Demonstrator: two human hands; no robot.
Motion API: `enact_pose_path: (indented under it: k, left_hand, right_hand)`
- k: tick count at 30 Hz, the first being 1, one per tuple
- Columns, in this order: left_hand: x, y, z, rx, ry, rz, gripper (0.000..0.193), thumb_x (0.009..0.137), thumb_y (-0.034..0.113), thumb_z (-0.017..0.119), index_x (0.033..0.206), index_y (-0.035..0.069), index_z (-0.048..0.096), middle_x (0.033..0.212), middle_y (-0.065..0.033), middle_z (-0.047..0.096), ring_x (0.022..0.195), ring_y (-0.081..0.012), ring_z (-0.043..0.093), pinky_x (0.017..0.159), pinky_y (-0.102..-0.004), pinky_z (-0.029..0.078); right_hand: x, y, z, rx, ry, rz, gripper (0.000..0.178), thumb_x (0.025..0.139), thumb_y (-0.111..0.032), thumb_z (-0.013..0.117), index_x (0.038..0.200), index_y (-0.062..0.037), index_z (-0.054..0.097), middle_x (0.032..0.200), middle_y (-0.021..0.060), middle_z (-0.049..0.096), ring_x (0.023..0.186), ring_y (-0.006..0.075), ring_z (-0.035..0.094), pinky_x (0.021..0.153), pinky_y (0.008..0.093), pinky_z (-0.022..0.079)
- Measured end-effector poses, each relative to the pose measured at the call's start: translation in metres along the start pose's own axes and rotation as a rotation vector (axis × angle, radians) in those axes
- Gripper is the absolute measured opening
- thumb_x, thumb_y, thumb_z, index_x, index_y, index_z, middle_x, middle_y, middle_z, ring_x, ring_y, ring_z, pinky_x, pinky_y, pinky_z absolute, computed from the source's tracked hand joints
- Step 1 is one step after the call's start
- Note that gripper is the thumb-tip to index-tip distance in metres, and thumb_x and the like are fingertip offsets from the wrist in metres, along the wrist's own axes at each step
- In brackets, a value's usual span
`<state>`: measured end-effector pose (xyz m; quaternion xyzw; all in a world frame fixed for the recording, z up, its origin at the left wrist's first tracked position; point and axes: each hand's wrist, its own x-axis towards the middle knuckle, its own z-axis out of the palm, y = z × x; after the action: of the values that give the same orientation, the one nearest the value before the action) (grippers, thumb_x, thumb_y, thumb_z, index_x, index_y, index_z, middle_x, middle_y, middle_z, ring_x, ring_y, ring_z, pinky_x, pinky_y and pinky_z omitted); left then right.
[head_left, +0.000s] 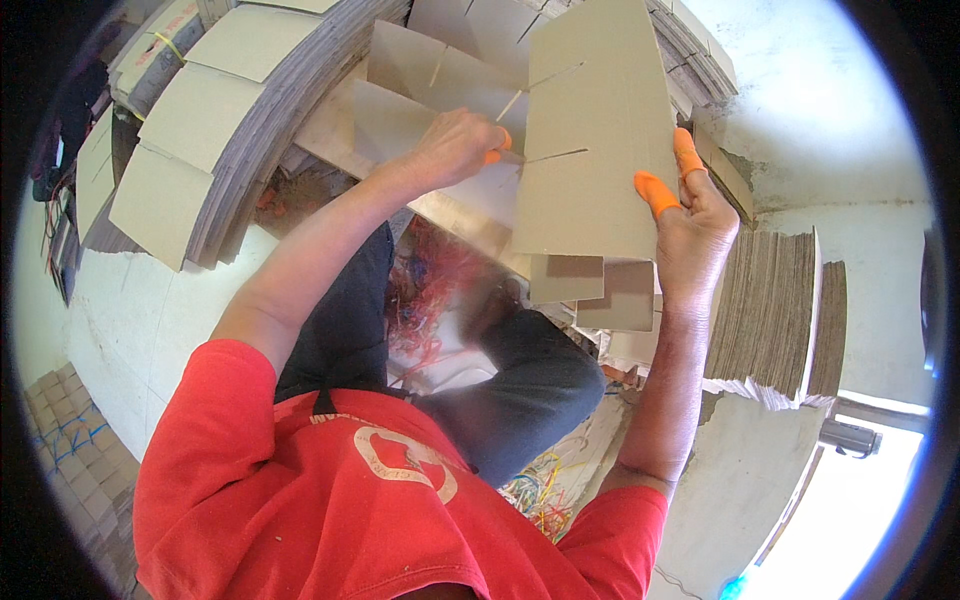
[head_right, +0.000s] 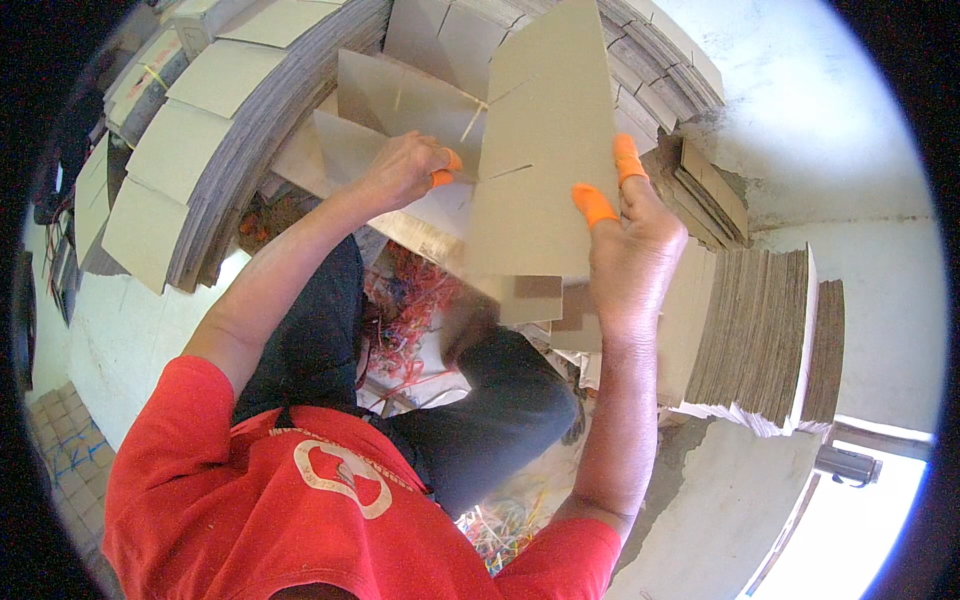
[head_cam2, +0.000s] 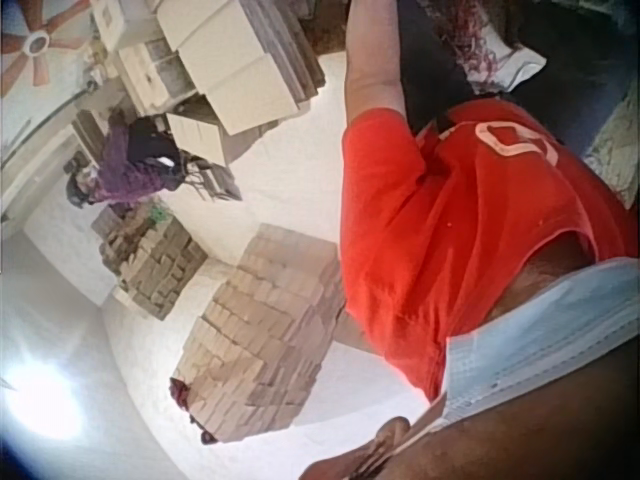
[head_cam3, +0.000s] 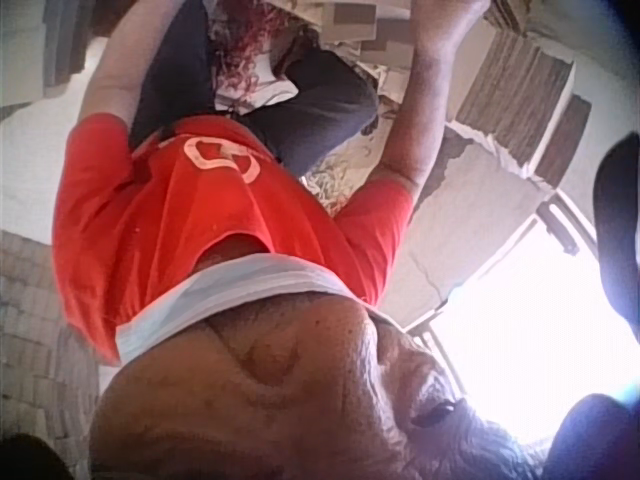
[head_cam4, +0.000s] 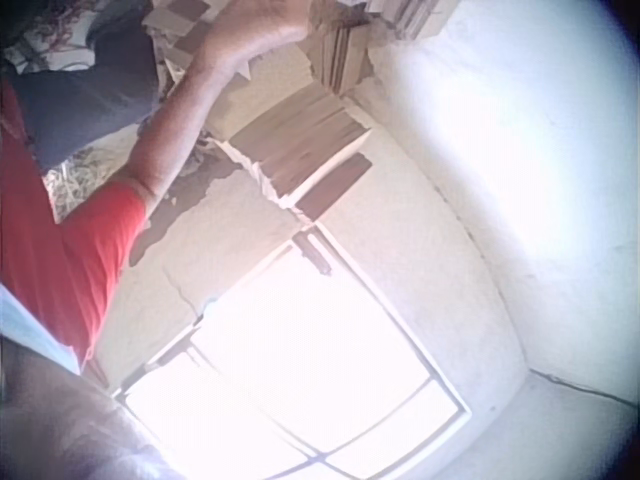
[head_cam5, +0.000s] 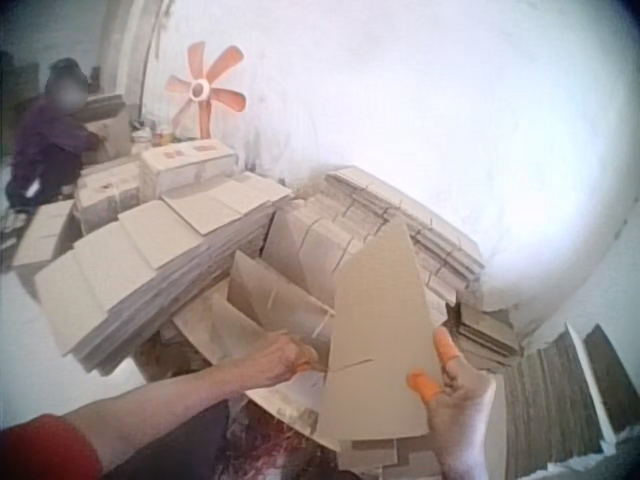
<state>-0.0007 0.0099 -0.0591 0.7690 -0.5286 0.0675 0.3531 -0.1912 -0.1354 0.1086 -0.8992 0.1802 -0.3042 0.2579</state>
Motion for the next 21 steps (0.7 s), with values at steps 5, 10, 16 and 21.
enact_pose_path:
  k: [5, 10, 16, 21]
  left_hand:
    - [-0.001, -0.005, 0.001, -0.018, -0.008, 0.027, 0.012, 0.077, 0.012, 0.07, 0.088, 0.01, 0.068, 0.074, -0.0114, 0.062, 0.076, -0.0326, 0.061, 0.071, -0.0436, 0.048]
    - [0.0, -0.002, -0.001, 0.01, -0.071, -0.006, 0.011, 0.077, 0.013, 0.07, 0.088, 0.01, 0.068, 0.074, -0.0112, 0.062, 0.077, -0.0324, 0.062, 0.071, -0.0437, 0.048]
    - [0.003, -0.009, 0.005, -0.002, -0.036, 0.011, 0.012, 0.076, 0.015, 0.071, 0.088, 0.012, 0.069, 0.078, -0.0107, 0.064, 0.078, -0.0327, 0.062, 0.069, -0.0444, 0.048]
    - [0.006, -0.004, 0.003, 0.031, -0.032, -0.017, 0.012, 0.076, 0.015, 0.071, 0.089, 0.013, 0.069, 0.078, -0.0103, 0.065, 0.079, -0.032, 0.063, 0.069, -0.0445, 0.049]
  right_hand:
    - [-0.005, 0.01, 0.009, 0.063, -0.012, -0.002, 0.055, 0.077, 0.001, 0.073, 0.129, -0.0001, 0.056, 0.089, 0.0107, 0.071, 0.072, 0.0038, 0.049, 0.065, 0.0218, 0.045]
    - [-0.007, 0.011, 0.033, -0.038, -0.168, 0.015, 0.056, 0.077, 0.001, 0.072, 0.13, -0.0006, 0.056, 0.106, 0.0119, 0.07, 0.088, 0.0057, 0.059, 0.08, 0.0227, 0.048]
    - [-0.008, 0.022, 0.072, -0.12, -0.275, -0.138, 0.055, 0.076, 0.0, 0.072, 0.129, 0.0025, 0.054, 0.076, 0.0225, 0.058, 0.062, 0.0222, 0.053, 0.062, 0.0322, 0.047]
    - [-0.009, 0.025, 0.089, -0.195, -0.564, -0.154, 0.052, 0.075, -0.008, 0.073, 0.121, 0.0043, 0.054, 0.083, 0.0253, 0.062, 0.078, 0.0371, 0.064, 0.068, 0.0434, 0.051]
